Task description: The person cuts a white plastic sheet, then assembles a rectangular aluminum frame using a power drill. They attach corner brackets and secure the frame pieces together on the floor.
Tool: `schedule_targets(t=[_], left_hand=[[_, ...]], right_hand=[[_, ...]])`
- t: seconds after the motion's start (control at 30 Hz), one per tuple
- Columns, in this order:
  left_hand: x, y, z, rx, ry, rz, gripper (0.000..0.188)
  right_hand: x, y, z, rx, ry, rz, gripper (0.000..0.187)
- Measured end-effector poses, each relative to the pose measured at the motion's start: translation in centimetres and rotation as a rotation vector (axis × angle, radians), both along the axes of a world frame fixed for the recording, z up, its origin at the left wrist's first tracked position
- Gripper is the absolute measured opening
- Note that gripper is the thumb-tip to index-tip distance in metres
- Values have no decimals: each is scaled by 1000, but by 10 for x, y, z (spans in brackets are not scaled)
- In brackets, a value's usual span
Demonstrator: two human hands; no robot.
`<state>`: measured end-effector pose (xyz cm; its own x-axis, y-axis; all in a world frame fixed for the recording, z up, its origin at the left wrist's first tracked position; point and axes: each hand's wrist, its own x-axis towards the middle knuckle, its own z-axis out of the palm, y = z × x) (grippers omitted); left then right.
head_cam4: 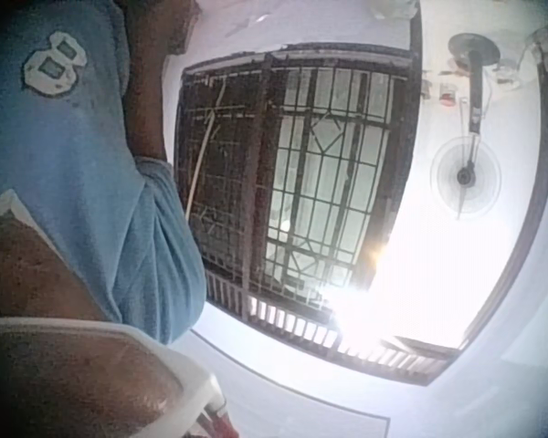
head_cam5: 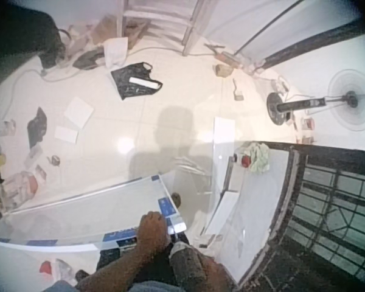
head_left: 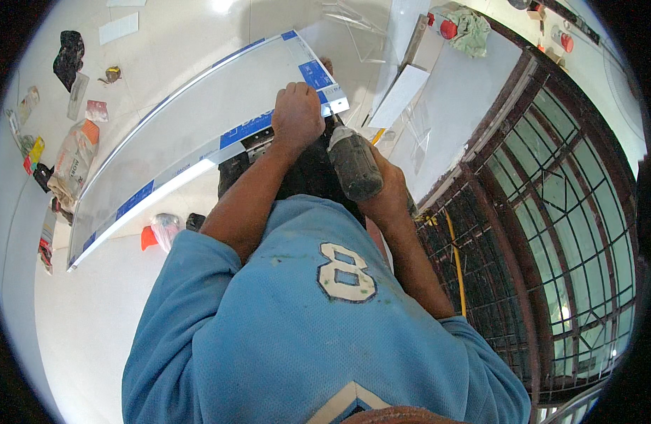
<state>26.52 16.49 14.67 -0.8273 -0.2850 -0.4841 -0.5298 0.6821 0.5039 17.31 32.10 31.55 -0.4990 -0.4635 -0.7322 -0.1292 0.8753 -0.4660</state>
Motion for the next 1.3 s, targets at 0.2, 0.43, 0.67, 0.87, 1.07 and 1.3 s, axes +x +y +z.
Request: schedule_targets(t=[0.2, 0.43, 0.67, 0.87, 1.07, 1.3], left_hand=[[0, 0, -1, 5, 25, 13, 28], [-1, 1, -2, -9, 4, 15, 27], [2, 1, -1, 9, 28, 27, 26], [1, 1, -3, -5, 42, 20, 25], [3, 2, -2, 2, 52, 28, 24], [3, 3, -5, -28, 67, 26, 24]], right_hand=[[1, 0, -2, -59, 21, -37, 71], [-6, -8, 6, -1, -46, -33, 64], [-7, -11, 8, 27, -40, -11, 64], [-8, -8, 8, 17, -44, 1, 62], [-7, -8, 4, 47, -85, -70, 78], [-8, -9, 7, 15, -36, 9, 63]])
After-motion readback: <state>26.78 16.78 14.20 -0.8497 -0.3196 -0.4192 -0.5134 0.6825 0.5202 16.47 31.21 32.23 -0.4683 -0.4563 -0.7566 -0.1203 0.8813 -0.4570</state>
